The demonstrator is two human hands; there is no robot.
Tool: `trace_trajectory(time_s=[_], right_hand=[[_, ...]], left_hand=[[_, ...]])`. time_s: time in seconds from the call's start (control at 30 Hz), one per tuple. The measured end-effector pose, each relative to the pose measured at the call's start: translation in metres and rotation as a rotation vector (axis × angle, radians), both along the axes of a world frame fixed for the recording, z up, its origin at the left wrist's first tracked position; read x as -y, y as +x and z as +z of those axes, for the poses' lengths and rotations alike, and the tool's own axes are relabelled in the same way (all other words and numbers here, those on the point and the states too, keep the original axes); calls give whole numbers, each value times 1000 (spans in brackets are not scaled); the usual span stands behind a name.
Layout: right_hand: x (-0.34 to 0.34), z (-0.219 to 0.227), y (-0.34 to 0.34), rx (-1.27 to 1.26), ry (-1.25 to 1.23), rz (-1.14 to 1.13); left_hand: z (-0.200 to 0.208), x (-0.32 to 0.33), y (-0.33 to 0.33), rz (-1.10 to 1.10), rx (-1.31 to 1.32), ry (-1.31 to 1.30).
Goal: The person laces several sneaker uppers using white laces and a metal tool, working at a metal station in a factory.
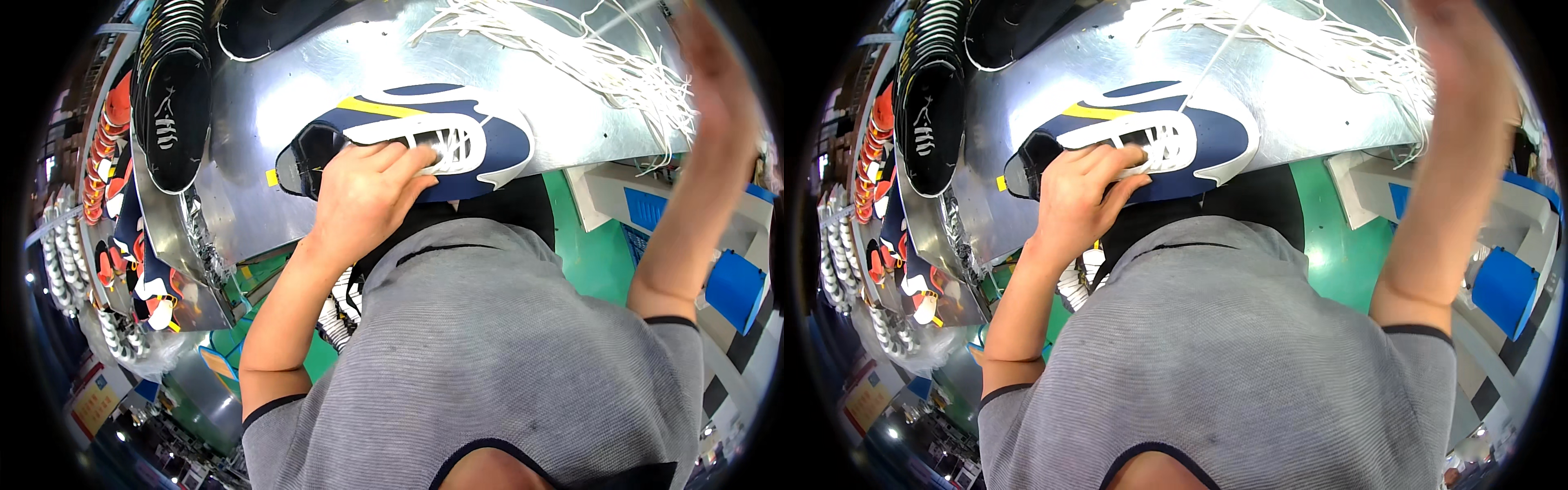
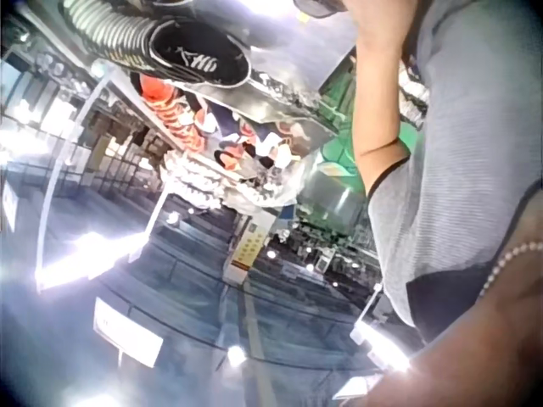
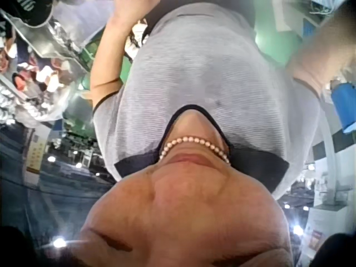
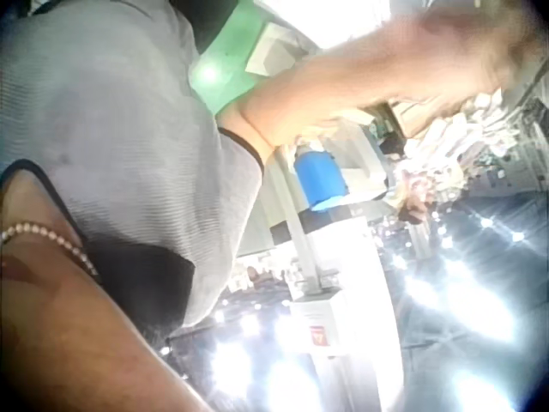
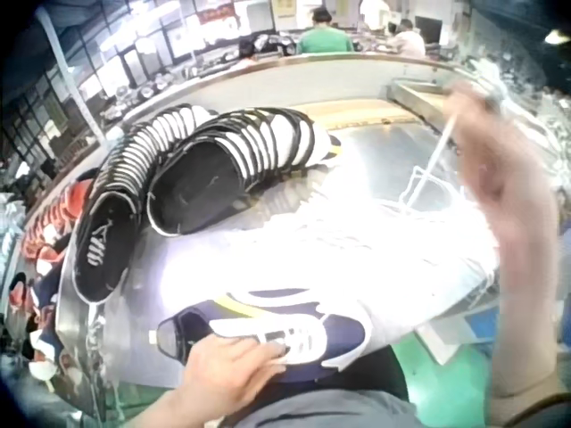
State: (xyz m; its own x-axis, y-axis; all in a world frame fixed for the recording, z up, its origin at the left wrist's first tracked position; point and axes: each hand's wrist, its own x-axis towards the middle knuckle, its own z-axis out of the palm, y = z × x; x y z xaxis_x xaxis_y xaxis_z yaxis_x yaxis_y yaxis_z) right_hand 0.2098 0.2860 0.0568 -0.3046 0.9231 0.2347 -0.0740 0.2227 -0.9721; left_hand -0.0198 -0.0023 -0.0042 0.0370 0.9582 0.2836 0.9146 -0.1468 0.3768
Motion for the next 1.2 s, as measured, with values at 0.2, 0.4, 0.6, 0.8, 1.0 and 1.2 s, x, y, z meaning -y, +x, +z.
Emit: trace_trajectory(time_s=[0.2,0.4,0.6,0.8,1.0,1.2], right_hand=[[136,-50,-75,298,-456,692],[135,-86,-108,270,-239,648],[142,-88,-106,264,-169,615],[150,-83,-82,392,24,498],[143,-80,-78,425,179,521],[141,-67,-82,635,297,573]], left_hand=[[19,2,-4,490,750,-372],[-2,-6,0,562,594,-179],[-21,-13,3,637,467,24],[-19,-13,5,637,511,46],[-19,-13,6,654,582,22],[-22,-11,5,636,515,68]])
